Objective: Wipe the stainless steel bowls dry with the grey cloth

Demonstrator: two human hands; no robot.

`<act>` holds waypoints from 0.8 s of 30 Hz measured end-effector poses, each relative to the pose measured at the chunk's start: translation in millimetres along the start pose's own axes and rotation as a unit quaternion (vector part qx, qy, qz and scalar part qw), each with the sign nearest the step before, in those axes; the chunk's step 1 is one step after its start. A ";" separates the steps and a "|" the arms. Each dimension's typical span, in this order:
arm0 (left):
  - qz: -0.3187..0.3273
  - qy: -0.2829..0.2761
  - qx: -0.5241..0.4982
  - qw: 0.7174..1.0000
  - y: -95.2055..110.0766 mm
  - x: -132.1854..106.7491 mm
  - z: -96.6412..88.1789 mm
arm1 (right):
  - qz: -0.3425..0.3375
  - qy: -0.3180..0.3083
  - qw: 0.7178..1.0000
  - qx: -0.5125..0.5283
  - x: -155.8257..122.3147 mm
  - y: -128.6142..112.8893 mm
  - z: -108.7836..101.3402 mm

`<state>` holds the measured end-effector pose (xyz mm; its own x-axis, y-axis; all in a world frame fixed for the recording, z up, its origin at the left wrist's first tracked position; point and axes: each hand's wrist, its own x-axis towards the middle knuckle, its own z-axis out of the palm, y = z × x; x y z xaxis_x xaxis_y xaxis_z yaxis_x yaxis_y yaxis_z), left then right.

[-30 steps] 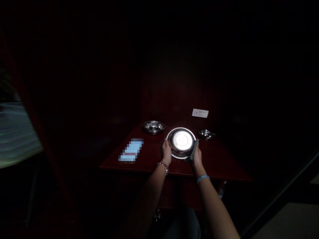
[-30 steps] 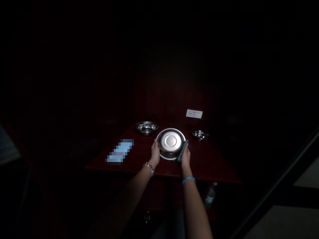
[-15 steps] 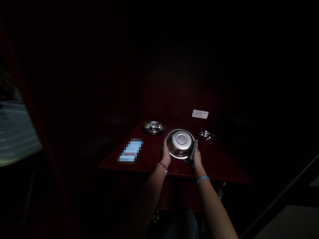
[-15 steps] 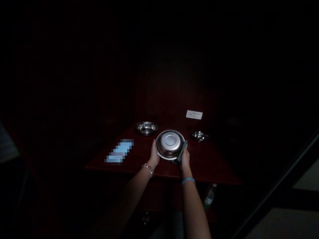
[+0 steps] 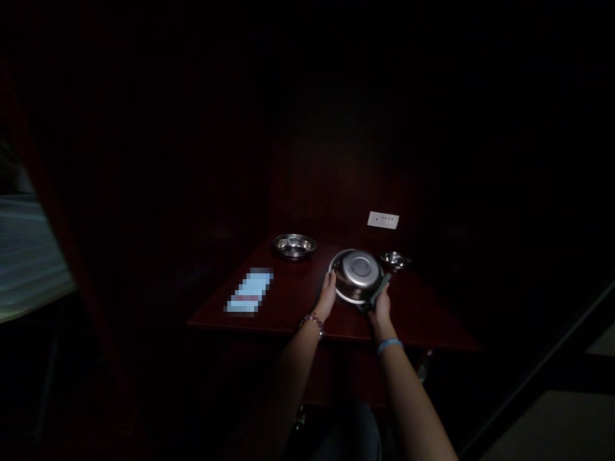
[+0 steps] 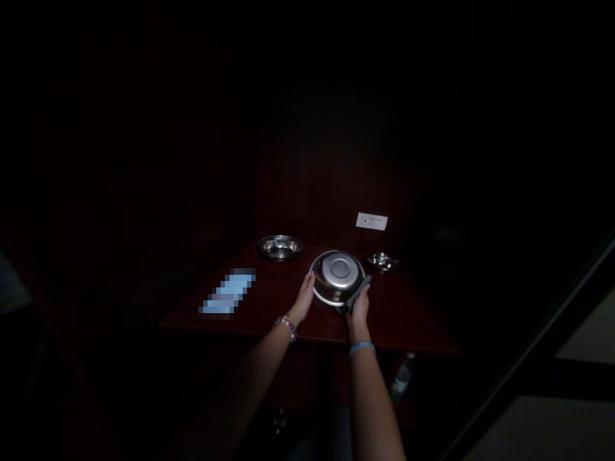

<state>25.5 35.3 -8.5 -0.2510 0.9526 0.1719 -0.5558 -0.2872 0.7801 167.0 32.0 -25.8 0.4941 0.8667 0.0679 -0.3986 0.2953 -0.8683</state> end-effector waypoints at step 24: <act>0.029 0.054 -0.011 0.998 -7.7 16.0 -12.3 | -0.061 -0.052 0.994 -0.081 -9.6 0.5 5.9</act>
<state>16.0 51.5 -19.2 -0.3658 0.9187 0.1491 -0.5548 -0.3439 0.7576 157.5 26.2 -23.9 0.4444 0.8684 0.2201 -0.2075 0.3388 -0.9177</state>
